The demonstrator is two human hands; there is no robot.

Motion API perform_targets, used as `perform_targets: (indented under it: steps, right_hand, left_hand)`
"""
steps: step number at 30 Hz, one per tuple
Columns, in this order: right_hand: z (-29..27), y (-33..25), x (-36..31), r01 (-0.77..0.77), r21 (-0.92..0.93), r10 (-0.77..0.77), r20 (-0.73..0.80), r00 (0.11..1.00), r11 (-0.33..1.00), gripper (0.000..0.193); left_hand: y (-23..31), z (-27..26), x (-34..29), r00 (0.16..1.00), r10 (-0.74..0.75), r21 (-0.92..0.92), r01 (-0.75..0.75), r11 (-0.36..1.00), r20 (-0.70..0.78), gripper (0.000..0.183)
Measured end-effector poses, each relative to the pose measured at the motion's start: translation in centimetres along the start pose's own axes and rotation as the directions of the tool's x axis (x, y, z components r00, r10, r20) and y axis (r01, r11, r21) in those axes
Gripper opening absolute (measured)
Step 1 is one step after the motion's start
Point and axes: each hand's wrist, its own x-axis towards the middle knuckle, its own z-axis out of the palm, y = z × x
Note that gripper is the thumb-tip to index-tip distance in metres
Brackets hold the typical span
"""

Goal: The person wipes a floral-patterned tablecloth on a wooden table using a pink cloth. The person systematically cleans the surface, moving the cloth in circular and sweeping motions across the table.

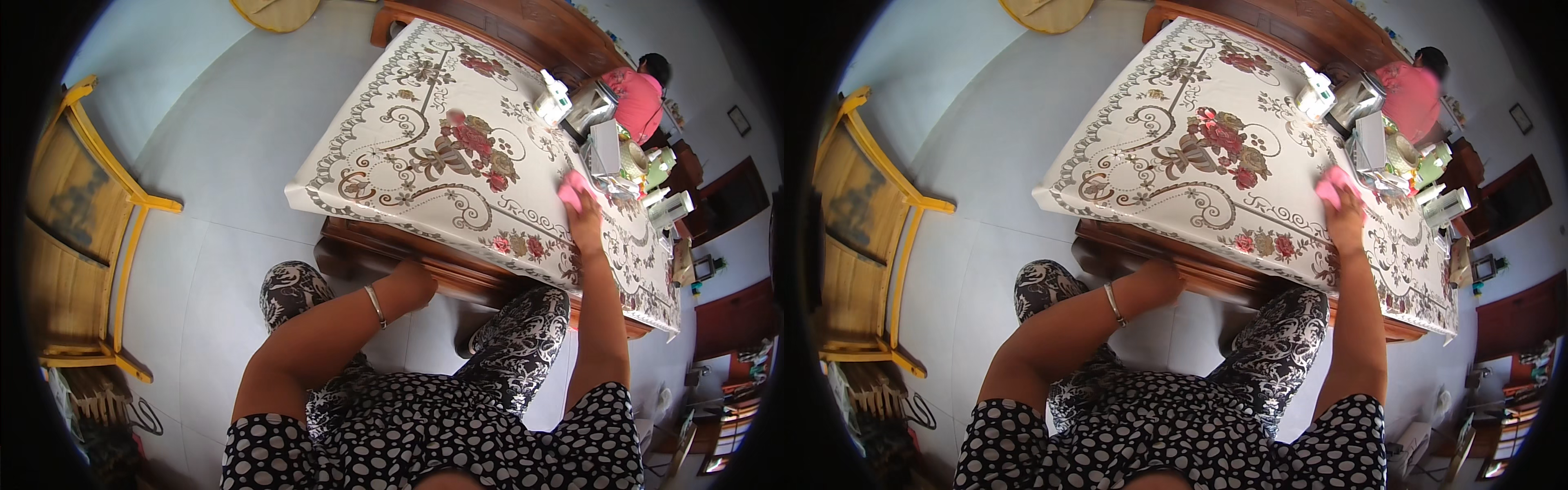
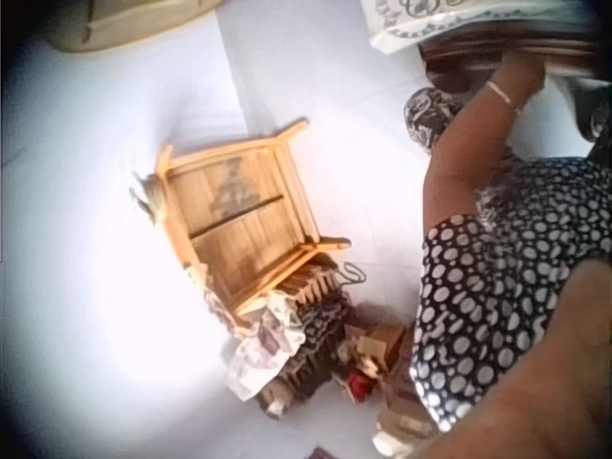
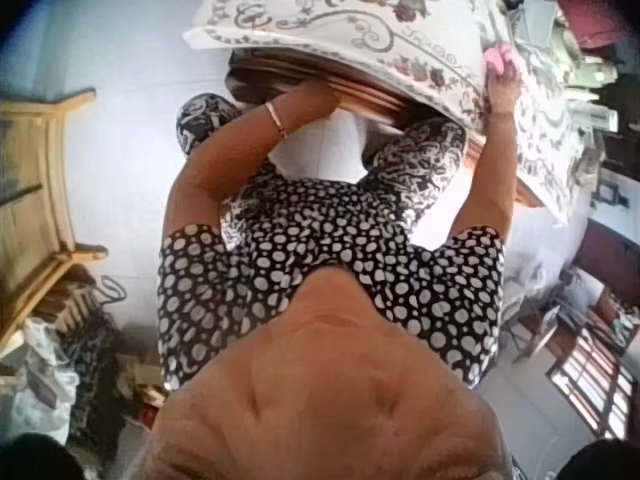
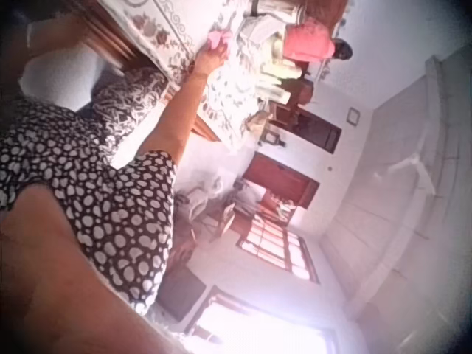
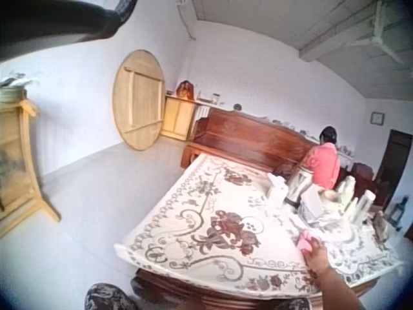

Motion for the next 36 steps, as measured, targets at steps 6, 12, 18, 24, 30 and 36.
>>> perform_targets:
  steps: [6, 12, 18, 24, 30, 36]
  right_hand:
    - [-4.2, 7.3, -5.7, -0.380, -0.244, 0.401, 0.039, 0.915, 0.892, 0.058]
    - [-3.0, 0.2, -1.8, -0.303, -0.200, 0.331, 0.122, 0.936, 0.932, 0.055]
    - [1.4, -9.7, 4.3, -0.061, -0.017, 0.063, 0.124, 0.990, 0.998, 0.048]
    - [5.7, -21.4, 9.5, 0.204, 0.128, -0.215, 0.079, 0.973, 0.971, 0.046]
    - [6.7, -34.6, 10.7, 0.396, 0.299, -0.426, 0.041, 0.904, 0.869, 0.046]
    - [6.5, -36.6, 12.5, 0.490, 0.438, -0.554, 0.021, 0.832, 0.753, 0.043]
  left_hand:
    - [1.5, -1.9, -2.0, 0.999, 0.045, -0.041, -0.046, 0.998, -0.028, 0.021]
    - [1.9, -1.8, -1.9, 0.998, 0.040, -0.121, -0.045, 0.992, -0.050, 0.025]
    - [1.2, -1.0, -1.8, 0.994, 0.059, -0.034, -0.062, 0.997, -0.093, 0.015]
    - [0.7, 1.0, -0.1, 0.999, 0.010, 0.014, -0.010, 1.000, -0.042, 0.015]
    - [0.1, 2.4, 0.8, 0.989, -0.010, -0.067, 0.001, 0.998, -0.148, 0.013]
    - [0.3, 0.8, 0.6, 0.986, -0.004, -0.038, -0.002, 0.999, -0.167, 0.013]
